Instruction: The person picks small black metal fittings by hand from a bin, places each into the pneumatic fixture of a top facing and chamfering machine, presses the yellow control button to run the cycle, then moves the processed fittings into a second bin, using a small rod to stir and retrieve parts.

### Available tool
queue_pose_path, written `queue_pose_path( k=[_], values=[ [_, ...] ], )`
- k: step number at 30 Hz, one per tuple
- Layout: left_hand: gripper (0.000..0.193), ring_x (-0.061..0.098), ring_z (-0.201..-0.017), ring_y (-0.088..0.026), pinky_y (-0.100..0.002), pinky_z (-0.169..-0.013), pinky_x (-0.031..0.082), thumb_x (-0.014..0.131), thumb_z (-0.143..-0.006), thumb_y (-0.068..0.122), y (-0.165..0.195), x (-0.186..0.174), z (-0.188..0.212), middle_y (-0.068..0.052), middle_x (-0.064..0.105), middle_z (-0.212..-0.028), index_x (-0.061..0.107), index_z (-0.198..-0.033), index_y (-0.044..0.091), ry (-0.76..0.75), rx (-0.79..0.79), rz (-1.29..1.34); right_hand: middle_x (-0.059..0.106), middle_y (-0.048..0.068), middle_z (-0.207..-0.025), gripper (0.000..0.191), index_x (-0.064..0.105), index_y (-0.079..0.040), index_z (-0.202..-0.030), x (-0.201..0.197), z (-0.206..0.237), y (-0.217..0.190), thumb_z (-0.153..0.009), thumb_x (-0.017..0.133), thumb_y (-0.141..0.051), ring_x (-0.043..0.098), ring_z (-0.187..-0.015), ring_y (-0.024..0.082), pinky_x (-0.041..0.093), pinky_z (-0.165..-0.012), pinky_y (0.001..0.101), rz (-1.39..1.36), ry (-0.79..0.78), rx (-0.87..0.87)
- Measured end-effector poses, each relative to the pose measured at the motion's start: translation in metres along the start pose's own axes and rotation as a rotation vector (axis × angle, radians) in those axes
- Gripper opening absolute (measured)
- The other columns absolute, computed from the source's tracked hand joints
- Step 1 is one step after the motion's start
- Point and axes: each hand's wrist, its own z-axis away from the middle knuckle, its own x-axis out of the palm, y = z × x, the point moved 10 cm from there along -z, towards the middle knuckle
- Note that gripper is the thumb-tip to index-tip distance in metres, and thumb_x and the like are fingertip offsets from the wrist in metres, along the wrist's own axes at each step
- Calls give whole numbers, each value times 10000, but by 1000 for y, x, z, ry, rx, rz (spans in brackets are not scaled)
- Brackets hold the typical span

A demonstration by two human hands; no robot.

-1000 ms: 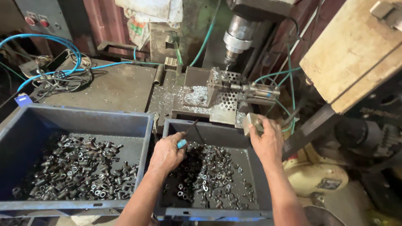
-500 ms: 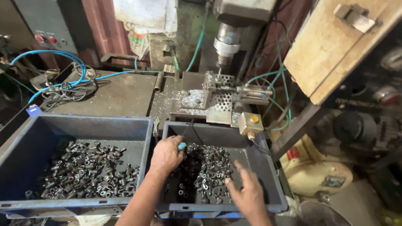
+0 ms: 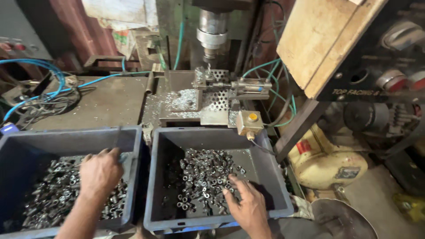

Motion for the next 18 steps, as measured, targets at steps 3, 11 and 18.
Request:
queue_pose_path(
  k=[3,11,18],
  values=[
    [271,773,-1012,-317,-473,-993,559,540,-972,346,-30,68,6,-114,793,-1047,726,-1139,242,-417,-80,-91,760,129,-1022,372,709,-74,-1178,0,0,-1,-843,773,-223,742,-894,309,587,-779,398,0,-37,14],
    [314,753,-1104,-336,-481,-934,632,572,-987,334,-19,194,24,-132,781,-1168,803,-1153,203,-753,-45,-229,742,139,-1021,350,701,-65,-1203,-3,7,5,-917,741,-262,708,-900,339,562,-803,436,11,-100,40],
    [303,759,-1079,-339,-478,-917,633,570,-978,319,-52,224,14,-138,784,-1137,784,-1155,197,-739,-3,-238,744,121,-1093,328,678,-63,-1206,-6,-4,-4,-945,721,-257,705,-1001,325,549,-866,449,14,-50,-57]
  ],
)
